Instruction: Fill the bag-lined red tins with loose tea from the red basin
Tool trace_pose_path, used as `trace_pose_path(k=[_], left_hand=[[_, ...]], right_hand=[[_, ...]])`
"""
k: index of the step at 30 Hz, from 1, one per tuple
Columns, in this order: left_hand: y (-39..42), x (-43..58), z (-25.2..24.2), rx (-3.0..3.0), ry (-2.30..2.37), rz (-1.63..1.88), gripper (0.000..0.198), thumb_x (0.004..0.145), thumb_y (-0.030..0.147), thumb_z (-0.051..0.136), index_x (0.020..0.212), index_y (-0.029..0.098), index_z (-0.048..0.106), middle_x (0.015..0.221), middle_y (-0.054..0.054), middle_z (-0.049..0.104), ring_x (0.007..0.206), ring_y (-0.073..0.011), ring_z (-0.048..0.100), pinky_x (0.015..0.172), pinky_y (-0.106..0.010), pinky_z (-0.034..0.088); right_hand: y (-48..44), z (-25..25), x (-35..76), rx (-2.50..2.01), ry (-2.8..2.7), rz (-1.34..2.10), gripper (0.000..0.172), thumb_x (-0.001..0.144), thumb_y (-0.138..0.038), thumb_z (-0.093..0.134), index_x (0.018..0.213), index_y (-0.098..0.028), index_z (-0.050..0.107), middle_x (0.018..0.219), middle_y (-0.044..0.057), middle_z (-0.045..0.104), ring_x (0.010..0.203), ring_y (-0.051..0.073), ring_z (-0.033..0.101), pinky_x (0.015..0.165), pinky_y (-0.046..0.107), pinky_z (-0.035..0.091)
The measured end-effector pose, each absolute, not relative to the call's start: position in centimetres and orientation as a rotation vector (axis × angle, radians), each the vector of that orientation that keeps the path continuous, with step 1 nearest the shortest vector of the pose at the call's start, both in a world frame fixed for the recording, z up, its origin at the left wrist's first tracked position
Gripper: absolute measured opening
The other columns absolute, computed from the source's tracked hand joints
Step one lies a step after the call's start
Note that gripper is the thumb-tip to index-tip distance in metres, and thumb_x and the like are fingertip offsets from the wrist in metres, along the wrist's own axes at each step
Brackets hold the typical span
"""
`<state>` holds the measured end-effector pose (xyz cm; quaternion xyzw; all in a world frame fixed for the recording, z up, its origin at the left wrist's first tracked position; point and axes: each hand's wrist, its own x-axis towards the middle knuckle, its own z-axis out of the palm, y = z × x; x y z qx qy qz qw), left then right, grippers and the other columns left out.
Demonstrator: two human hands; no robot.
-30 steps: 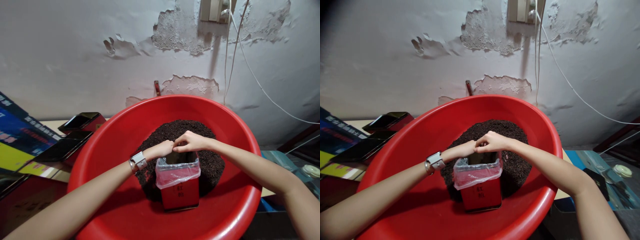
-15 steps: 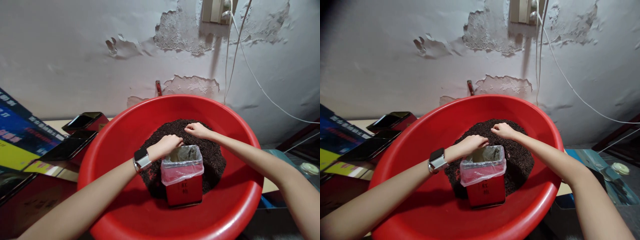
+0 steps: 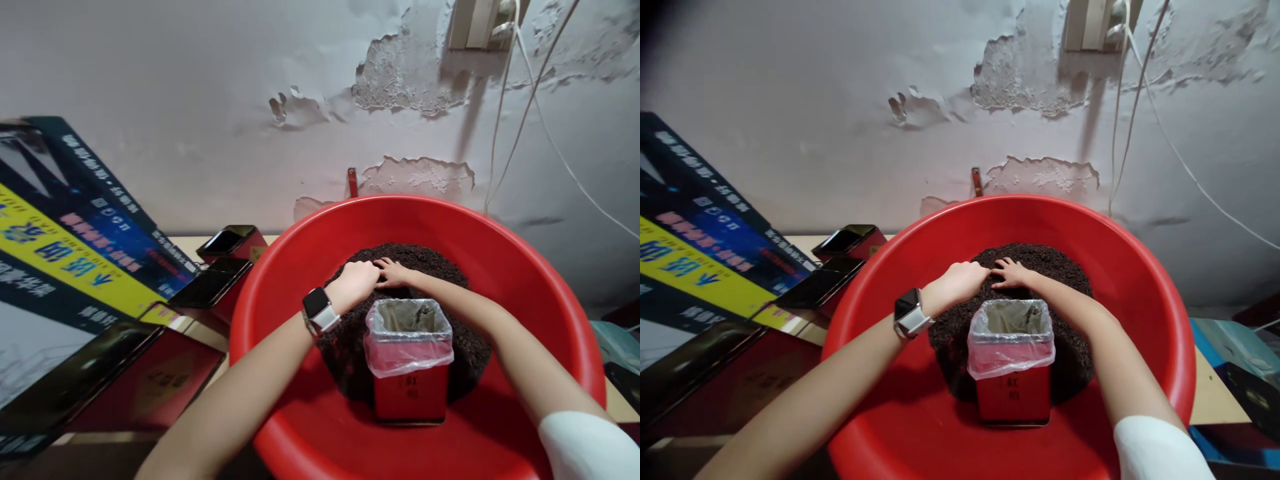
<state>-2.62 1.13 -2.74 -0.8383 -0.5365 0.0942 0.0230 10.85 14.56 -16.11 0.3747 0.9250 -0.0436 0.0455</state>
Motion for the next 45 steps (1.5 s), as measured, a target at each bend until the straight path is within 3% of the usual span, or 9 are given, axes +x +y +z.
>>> trace_pose_path(k=[5, 10, 16, 20, 23, 29, 35, 45], left_hand=[[1.0, -2.5, -2.8, -2.587, -1.650, 0.398, 0.033, 0.091, 0.010, 0.038, 0.109, 0.009, 0.066, 0.103, -0.019, 0.068, 0.102, -0.0304, 0.065, 0.082, -0.038, 0.053], [1.6, -2.6, -2.8, -2.596, -1.681, 0.446, 0.034, 0.087, 0.008, 0.040, 0.108, 0.012, 0.066, 0.109, -0.018, 0.068, 0.104, -0.0305, 0.064, 0.082, -0.039, 0.053], [2.9, -3.3, -3.4, -2.578, -1.750, 0.406, 0.039, 0.087, 0.010, 0.038, 0.117, 0.015, 0.061, 0.114, -0.017, 0.066, 0.105, -0.0289, 0.064, 0.082, -0.038, 0.052], [3.5, -3.6, -4.1, -2.583, -1.769, 0.369, 0.038, 0.088, 0.013, 0.039, 0.119, 0.016, 0.059, 0.116, -0.017, 0.065, 0.104, -0.0289, 0.064, 0.080, -0.037, 0.052], [3.8, -3.7, -4.5, -2.638, -1.772, 0.289, 0.034, 0.089, 0.019, 0.039, 0.115, 0.019, 0.061, 0.114, -0.014, 0.066, 0.102, -0.0272, 0.065, 0.079, -0.034, 0.052], [4.3, -4.1, -4.7, -2.672, -1.801, 0.162, 0.034, 0.090, 0.023, 0.040, 0.116, 0.022, 0.061, 0.118, -0.010, 0.065, 0.103, -0.0238, 0.064, 0.080, -0.032, 0.050], [4.3, -4.1, -5.0, -2.655, -1.801, 0.234, 0.033, 0.090, 0.024, 0.040, 0.115, 0.021, 0.062, 0.117, -0.011, 0.066, 0.102, -0.0258, 0.064, 0.080, -0.035, 0.051], [4.0, -3.8, -5.4, -2.711, -1.748, 0.296, 0.031, 0.091, 0.029, 0.041, 0.112, 0.022, 0.063, 0.113, -0.009, 0.068, 0.099, -0.0226, 0.064, 0.077, -0.030, 0.050]], right_hand=[[13.4, -17.0, 11.8, 1.349, 2.782, 0.000, 0.049, 0.093, -0.048, 0.040, 0.132, -0.019, 0.049, 0.132, 0.018, 0.048, 0.120, 0.029, 0.047, 0.093, 0.042, 0.044], [12.3, -14.9, 13.3, 1.535, 2.652, -0.096, 0.037, 0.094, -0.038, 0.039, 0.114, -0.016, 0.059, 0.098, 0.016, 0.067, 0.088, 0.026, 0.064, 0.072, 0.032, 0.046], [9.1, -8.8, 15.3, 1.608, 2.816, -0.154, 0.033, 0.095, -0.034, 0.036, 0.105, -0.015, 0.061, 0.090, 0.009, 0.068, 0.079, 0.016, 0.061, 0.068, 0.023, 0.037], [5.3, -5.2, 15.3, 1.425, 3.184, -0.444, 0.028, 0.092, -0.029, 0.041, 0.095, -0.012, 0.063, 0.076, 0.002, 0.062, 0.065, 0.010, 0.050, 0.063, 0.020, 0.032], [3.0, -4.0, 14.6, 1.194, 3.246, -0.535, 0.024, 0.091, -0.027, 0.044, 0.093, -0.012, 0.063, 0.067, -0.001, 0.057, 0.056, 0.008, 0.042, 0.057, 0.019, 0.028], [1.2, -3.6, 14.4, 0.873, 3.142, -0.375, 0.021, 0.091, -0.031, 0.046, 0.087, -0.016, 0.060, 0.058, -0.003, 0.048, 0.051, 0.008, 0.034, 0.053, 0.021, 0.023], [1.3, -3.5, 14.8, 0.758, 3.084, -0.291, 0.020, 0.091, -0.032, 0.050, 0.085, -0.016, 0.060, 0.061, -0.001, 0.053, 0.051, 0.008, 0.038, 0.051, 0.022, 0.023], [1.6, -3.5, 14.9, 0.697, 3.034, -0.355, 0.017, 0.084, -0.023, 0.059, 0.098, -0.015, 0.064, 0.076, 0.004, 0.064, 0.061, 0.011, 0.051, 0.056, 0.022, 0.031]])
